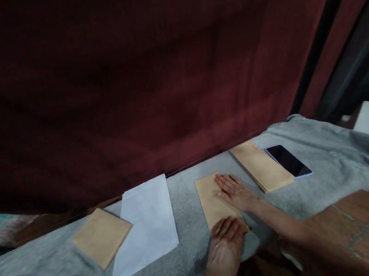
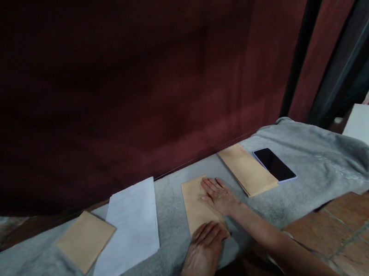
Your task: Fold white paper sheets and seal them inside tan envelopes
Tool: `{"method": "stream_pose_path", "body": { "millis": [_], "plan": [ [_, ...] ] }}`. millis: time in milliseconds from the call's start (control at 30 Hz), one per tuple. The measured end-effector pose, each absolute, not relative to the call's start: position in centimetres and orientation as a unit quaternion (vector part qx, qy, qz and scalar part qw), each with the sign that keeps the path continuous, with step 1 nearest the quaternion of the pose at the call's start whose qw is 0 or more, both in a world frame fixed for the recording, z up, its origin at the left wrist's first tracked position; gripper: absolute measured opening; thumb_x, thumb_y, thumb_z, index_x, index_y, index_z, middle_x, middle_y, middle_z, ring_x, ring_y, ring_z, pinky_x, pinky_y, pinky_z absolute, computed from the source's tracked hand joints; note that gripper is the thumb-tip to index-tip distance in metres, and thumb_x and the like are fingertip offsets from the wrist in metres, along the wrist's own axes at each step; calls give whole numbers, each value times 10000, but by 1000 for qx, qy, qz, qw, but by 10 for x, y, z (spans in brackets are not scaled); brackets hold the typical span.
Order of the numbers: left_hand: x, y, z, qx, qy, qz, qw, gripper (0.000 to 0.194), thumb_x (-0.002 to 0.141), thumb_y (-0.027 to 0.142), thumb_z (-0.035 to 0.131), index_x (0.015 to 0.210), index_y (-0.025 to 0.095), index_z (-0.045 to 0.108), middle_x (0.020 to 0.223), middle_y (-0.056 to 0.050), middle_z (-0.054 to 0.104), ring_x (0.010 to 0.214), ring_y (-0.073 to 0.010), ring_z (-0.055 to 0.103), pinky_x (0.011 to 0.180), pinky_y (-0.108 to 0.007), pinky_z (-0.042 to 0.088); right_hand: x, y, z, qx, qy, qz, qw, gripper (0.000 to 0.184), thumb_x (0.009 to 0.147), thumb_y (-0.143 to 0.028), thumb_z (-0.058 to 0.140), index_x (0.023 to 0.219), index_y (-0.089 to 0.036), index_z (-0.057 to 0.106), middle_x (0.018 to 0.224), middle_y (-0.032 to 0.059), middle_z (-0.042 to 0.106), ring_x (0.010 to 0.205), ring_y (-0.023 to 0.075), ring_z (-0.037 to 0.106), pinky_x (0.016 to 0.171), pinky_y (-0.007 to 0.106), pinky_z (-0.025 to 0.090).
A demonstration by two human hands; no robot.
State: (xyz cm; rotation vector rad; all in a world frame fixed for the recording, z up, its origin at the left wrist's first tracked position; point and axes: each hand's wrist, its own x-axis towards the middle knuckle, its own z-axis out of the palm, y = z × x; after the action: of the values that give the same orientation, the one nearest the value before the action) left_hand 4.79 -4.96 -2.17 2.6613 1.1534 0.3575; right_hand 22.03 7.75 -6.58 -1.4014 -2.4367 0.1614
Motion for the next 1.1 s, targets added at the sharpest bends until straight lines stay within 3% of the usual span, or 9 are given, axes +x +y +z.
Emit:
{"method": "stream_pose_path", "body": {
  "millis": [233, 433, 700, 867, 1100],
  "plan": [
    [47, -52, -24, 899, 394, 146, 120, 364, 1010, 198, 447, 1336, 248, 602, 1410, -8, 623, 1328, -164, 541, 1183, -376, 389, 226, 54, -58, -442, -871, 116, 180, 597, 1032, -360, 370, 1599, -243, 222, 1623, 82, 289, 1493, 254, 298, 1244, 519, 204],
    [47, -53, -15, 895, 390, 162, 144, 406, 982, 177, 512, 1364, 296, 584, 1405, 9, 625, 1318, -168, 547, 1175, -383, 403, 235, 31, -50, -404, -892, 145, 141, 580, 1066, -420, 304, 1594, -195, 228, 1631, 93, 268, 1510, 222, 251, 1256, 487, 186],
    [47, -53, -7, 882, 394, 177, 190, 414, 966, 141, 530, 1347, 288, 596, 1283, -7, 692, 1225, -180, 610, 1164, -388, 414, 249, 14, -44, -344, -906, 214, 122, 515, 1085, -424, 273, 1583, -299, 234, 1626, 10, 305, 1501, 176, 272, 1270, 446, 149],
    [47, -52, -3, 883, 399, 161, 187, 460, 971, 152, 522, 1406, 301, 540, 1392, 3, 632, 1320, -179, 548, 1186, -407, 397, 242, 30, -48, -363, -903, 182, 144, 536, 1075, -431, 294, 1585, -274, 245, 1623, 27, 305, 1495, 170, 287, 1264, 435, 180],
    [47, -51, -3, 888, 403, 147, 164, 415, 956, 153, 532, 1351, 264, 589, 1414, 0, 620, 1326, -165, 548, 1180, -391, 415, 217, 66, -57, -443, -875, 109, 163, 547, 1059, -410, 296, 1567, -210, 321, 1618, 76, 308, 1499, 210, 283, 1256, 468, 188]
  ]
}}
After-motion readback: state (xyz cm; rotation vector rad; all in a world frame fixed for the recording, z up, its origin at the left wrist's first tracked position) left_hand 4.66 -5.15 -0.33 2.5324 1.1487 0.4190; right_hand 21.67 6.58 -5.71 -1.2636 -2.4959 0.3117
